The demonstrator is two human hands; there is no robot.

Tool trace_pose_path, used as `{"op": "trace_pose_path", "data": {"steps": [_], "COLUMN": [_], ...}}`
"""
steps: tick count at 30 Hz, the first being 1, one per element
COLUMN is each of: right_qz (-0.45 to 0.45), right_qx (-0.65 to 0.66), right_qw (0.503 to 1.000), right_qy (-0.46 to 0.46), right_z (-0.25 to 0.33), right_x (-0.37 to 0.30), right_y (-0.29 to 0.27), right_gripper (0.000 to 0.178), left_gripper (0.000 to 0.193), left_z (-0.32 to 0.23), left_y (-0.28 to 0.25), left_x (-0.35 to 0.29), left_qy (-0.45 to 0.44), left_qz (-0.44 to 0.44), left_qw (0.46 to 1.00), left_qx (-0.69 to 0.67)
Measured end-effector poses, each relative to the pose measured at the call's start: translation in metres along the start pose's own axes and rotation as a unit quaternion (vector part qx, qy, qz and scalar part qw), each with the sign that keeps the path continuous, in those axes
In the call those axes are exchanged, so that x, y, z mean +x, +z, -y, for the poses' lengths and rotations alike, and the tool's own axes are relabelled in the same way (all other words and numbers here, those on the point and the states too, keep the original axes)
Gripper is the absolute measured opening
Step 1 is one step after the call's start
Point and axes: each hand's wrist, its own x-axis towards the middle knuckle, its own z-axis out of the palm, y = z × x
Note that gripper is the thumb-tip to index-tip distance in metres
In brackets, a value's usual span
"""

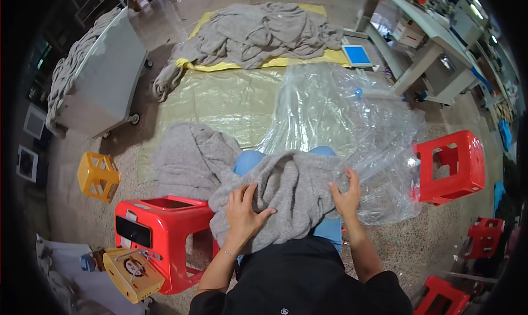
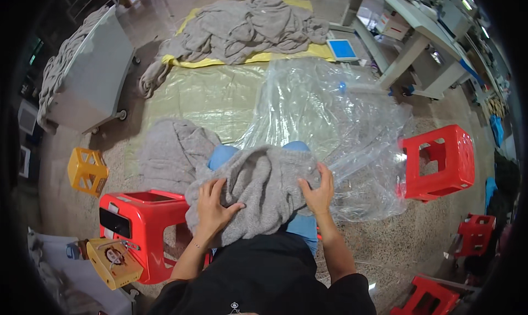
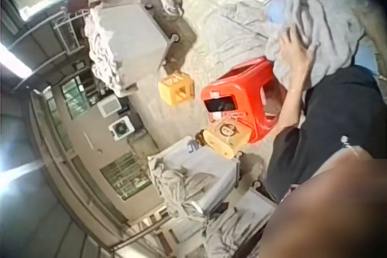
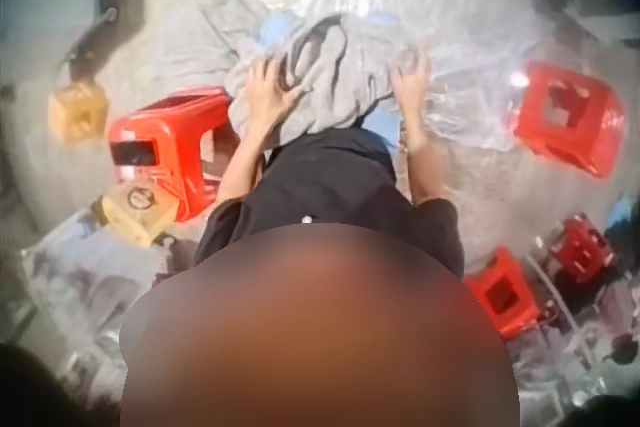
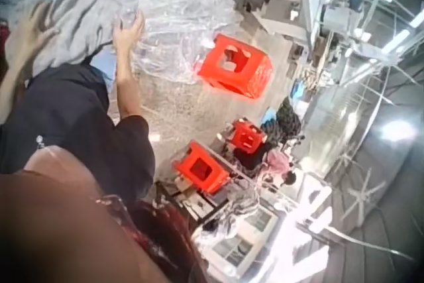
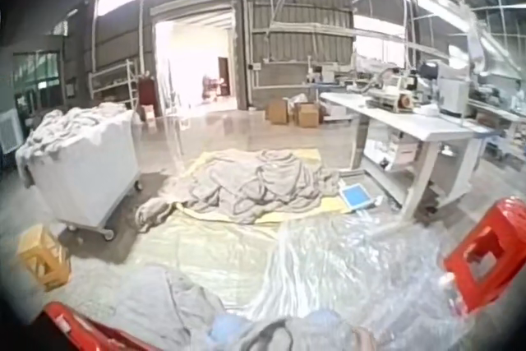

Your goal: Folding and inspecting pieces of grey fabric on a factory floor.

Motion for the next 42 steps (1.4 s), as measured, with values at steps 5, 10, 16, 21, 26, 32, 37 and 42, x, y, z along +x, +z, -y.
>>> {"op": "trace_pose_path", "data": {"steps": [5,10,16,21,26,32,37,42], "right_qz": [-0.032,0.014,-0.006,0.022,0.000,-0.395,-0.094,0.456], "right_qx": [0.075,0.022,-0.100,-0.094,0.072,0.347,0.251,0.308], "right_qw": [0.978,0.996,0.995,0.995,0.992,0.829,0.953,0.834], "right_qy": [0.192,0.088,-0.018,-0.007,0.106,0.193,0.140,-0.047], "right_z": [-0.005,0.006,0.011,-0.012,-0.041,-0.031,0.050,0.118], "right_x": [0.025,0.025,0.010,0.007,0.018,0.071,0.075,0.040], "right_y": [0.002,0.000,0.006,0.010,-0.032,-0.196,-0.198,-0.074], "right_gripper": [0.049,0.054,0.052,0.040,0.033,0.042,0.039,0.038], "left_gripper": [0.041,0.026,0.011,0.012,0.015,0.020,0.020,0.020], "left_z": [0.018,0.032,0.011,-0.063,-0.082,-0.093,-0.092,-0.036], "left_y": [0.007,0.002,-0.008,-0.003,0.008,-0.005,-0.008,-0.007], "left_x": [-0.003,-0.022,-0.007,0.018,0.044,0.059,0.070,0.050], "left_qy": [-0.030,-0.049,-0.327,-0.212,-0.200,-0.240,-0.192,-0.291], "left_qz": [-0.060,-0.136,-0.042,0.142,0.206,0.215,0.218,0.158], "left_qw": [0.990,0.986,0.874,0.724,0.625,0.526,0.584,0.657], "left_qx": [-0.126,-0.085,-0.356,-0.640,-0.726,-0.787,-0.758,-0.677]}}
